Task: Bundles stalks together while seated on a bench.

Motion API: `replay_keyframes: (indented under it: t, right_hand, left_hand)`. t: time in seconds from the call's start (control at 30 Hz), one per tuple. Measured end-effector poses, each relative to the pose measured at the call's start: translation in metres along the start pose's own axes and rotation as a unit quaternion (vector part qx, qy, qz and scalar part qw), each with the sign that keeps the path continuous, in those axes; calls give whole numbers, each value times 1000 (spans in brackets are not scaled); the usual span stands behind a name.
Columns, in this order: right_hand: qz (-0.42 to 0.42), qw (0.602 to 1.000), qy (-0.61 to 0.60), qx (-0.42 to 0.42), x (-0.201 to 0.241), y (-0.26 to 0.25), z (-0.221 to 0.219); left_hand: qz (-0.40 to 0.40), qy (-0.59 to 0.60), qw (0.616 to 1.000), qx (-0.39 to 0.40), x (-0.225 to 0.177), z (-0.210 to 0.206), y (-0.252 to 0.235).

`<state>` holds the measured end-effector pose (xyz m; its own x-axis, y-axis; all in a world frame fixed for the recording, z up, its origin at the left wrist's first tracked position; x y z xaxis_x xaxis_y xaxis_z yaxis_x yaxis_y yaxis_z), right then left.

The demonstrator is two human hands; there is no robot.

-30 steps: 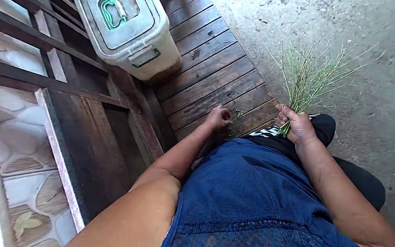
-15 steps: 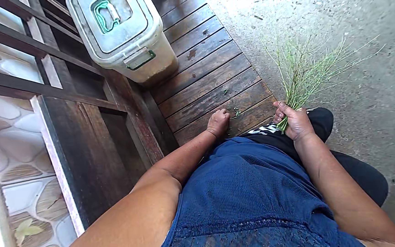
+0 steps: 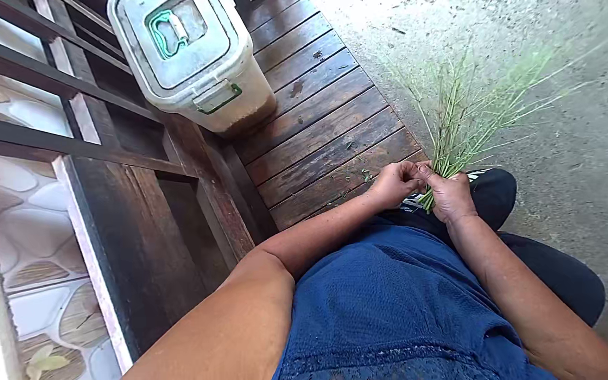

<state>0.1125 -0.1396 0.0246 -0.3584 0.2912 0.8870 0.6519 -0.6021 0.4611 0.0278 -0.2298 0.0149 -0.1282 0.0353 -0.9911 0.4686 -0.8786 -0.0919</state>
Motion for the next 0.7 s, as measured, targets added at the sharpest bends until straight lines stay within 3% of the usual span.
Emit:
replay_keyframes:
  t: [0.13,0.23,0.3,0.37,0.43,0.5,0.6,0.7]
  right_hand:
    - [0,1000,-30,-11,-3,-8,6]
    - [-21,999,-41,0,-5,-10,7]
    - [-31,998,-47,3,-6,-11,7]
    - [-30,998,-47,6,-8,-12,7]
    - [-32,999,-43,8,-9,-15,8]
    - [-39,998,-43,8,-10,-17,9]
    - [-51,997,-57,6,-11,-20,10]
    - [-61,997,-53,13,-11,-20,8]
  left_hand:
    - [-17,-2,999,34,-3,6,8]
    - [-31,-184,980,73,18,42,20]
    - [-70,-323,938,109,42,69,36]
    - [-151,-419,871,209,66,77,68]
    - [-218,-448,795,347,78,68,110]
    - [-214,-430,748,459,84,55,139]
    - [-151,-411,740,512,100,41,144]
    - [-166,-424,739,497,109,38,138]
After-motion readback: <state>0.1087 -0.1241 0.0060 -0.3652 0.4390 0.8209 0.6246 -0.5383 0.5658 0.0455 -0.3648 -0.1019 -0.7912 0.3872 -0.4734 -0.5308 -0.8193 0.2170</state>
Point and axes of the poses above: each hand's wrist, its own y-axis away from the middle knuckle, its own z-axis out of the back of the hand, x = y × z, the point moved 6 cm from there along -y, towards the middle knuckle, and after that the axes turned 12 degrees about -z, right-handed, at the moved point
